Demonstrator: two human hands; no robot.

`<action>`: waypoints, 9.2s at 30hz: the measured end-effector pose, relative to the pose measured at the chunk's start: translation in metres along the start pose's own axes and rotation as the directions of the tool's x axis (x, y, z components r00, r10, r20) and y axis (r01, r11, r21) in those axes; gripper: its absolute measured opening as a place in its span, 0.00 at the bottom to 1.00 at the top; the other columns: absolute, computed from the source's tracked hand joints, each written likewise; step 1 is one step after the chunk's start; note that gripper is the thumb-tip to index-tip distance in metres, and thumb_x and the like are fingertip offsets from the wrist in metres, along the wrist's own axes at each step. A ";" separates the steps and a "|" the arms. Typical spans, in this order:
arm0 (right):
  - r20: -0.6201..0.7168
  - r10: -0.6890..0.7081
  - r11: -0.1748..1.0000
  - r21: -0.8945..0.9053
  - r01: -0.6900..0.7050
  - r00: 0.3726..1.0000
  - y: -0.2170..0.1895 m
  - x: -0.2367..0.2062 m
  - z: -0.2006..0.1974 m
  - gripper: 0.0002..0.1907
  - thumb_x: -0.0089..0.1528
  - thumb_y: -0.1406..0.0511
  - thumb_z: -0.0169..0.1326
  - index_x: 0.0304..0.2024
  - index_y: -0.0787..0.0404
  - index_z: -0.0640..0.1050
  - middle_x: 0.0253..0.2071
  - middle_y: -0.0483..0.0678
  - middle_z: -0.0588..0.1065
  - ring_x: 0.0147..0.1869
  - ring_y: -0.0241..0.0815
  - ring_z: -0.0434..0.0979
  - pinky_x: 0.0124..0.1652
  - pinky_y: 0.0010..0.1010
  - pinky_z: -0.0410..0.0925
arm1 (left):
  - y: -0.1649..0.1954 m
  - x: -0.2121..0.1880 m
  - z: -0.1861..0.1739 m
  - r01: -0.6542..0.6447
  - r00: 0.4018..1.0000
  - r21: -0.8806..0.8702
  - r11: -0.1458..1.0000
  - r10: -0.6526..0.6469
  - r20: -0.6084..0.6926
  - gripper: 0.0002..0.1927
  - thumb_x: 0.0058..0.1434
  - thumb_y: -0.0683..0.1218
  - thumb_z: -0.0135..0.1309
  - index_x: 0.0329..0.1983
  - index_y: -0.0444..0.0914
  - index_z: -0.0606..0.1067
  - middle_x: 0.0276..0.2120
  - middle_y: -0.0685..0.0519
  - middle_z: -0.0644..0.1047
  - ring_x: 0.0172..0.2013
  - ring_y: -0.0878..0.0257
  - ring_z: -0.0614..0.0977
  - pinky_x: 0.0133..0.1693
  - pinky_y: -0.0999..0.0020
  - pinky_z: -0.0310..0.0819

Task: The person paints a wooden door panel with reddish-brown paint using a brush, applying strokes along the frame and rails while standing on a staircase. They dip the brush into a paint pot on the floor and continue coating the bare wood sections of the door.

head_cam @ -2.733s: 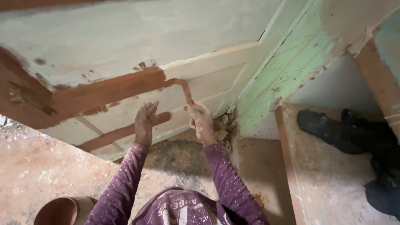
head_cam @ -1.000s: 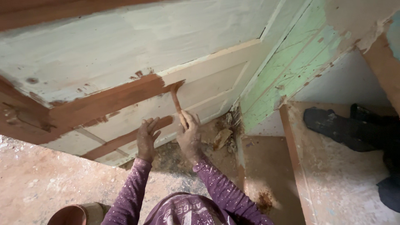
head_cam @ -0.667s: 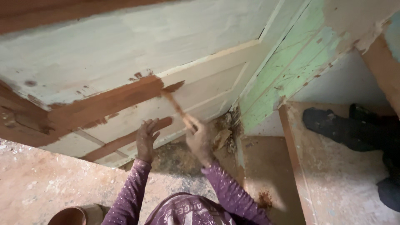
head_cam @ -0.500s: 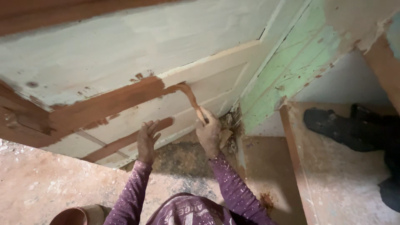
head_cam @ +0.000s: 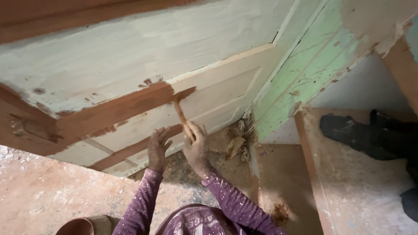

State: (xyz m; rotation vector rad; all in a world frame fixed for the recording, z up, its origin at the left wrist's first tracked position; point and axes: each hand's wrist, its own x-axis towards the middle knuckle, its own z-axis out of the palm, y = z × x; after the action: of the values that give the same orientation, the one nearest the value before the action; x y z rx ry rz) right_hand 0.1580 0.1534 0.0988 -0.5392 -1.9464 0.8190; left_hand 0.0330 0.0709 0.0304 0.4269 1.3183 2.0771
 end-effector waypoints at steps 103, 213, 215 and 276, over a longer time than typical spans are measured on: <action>0.263 -0.056 0.974 0.226 -0.005 0.963 -0.048 -0.043 0.079 0.19 0.62 0.76 0.52 0.57 0.68 0.76 0.56 0.57 0.77 0.62 0.50 0.78 0.60 0.39 0.72 | 0.034 -0.057 -0.092 0.045 0.948 -0.036 0.998 -0.054 -0.314 0.31 0.73 0.60 0.31 0.67 0.34 0.64 0.64 0.43 0.72 0.67 0.48 0.70 0.64 0.51 0.67; 0.244 0.278 0.949 0.079 -0.305 0.929 0.068 0.004 -0.067 0.22 0.64 0.71 0.58 0.61 0.63 0.76 0.50 0.51 0.77 0.40 0.38 0.78 0.34 0.20 0.73 | -0.038 -0.035 -0.015 0.263 0.961 0.089 0.961 -0.253 -0.111 0.37 0.70 0.62 0.37 0.70 0.31 0.61 0.65 0.42 0.72 0.67 0.51 0.70 0.63 0.56 0.63; 0.194 0.470 0.853 0.154 -0.500 0.861 0.072 0.008 -0.085 0.23 0.65 0.65 0.56 0.63 0.62 0.73 0.44 0.46 0.80 0.31 0.32 0.76 0.27 0.18 0.69 | -0.038 -0.035 -0.017 0.264 0.960 0.079 0.961 -0.254 -0.117 0.37 0.69 0.63 0.37 0.70 0.31 0.61 0.65 0.42 0.73 0.66 0.51 0.70 0.62 0.55 0.62; -0.085 0.541 0.641 0.686 -0.345 0.837 0.140 0.072 -0.127 0.10 0.69 0.60 0.59 0.48 0.59 0.80 0.35 0.36 0.71 0.27 0.24 0.62 0.23 0.17 0.58 | -0.045 -0.041 -0.011 0.266 0.960 0.104 0.958 -0.254 -0.114 0.35 0.72 0.61 0.33 0.69 0.29 0.60 0.64 0.39 0.72 0.65 0.49 0.73 0.63 0.53 0.66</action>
State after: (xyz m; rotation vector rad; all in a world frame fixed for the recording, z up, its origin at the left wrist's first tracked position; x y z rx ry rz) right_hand 0.2408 0.3372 0.0826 -0.6726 -1.1350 1.5673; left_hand 0.0723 0.0491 -0.0122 0.1888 1.4760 1.8276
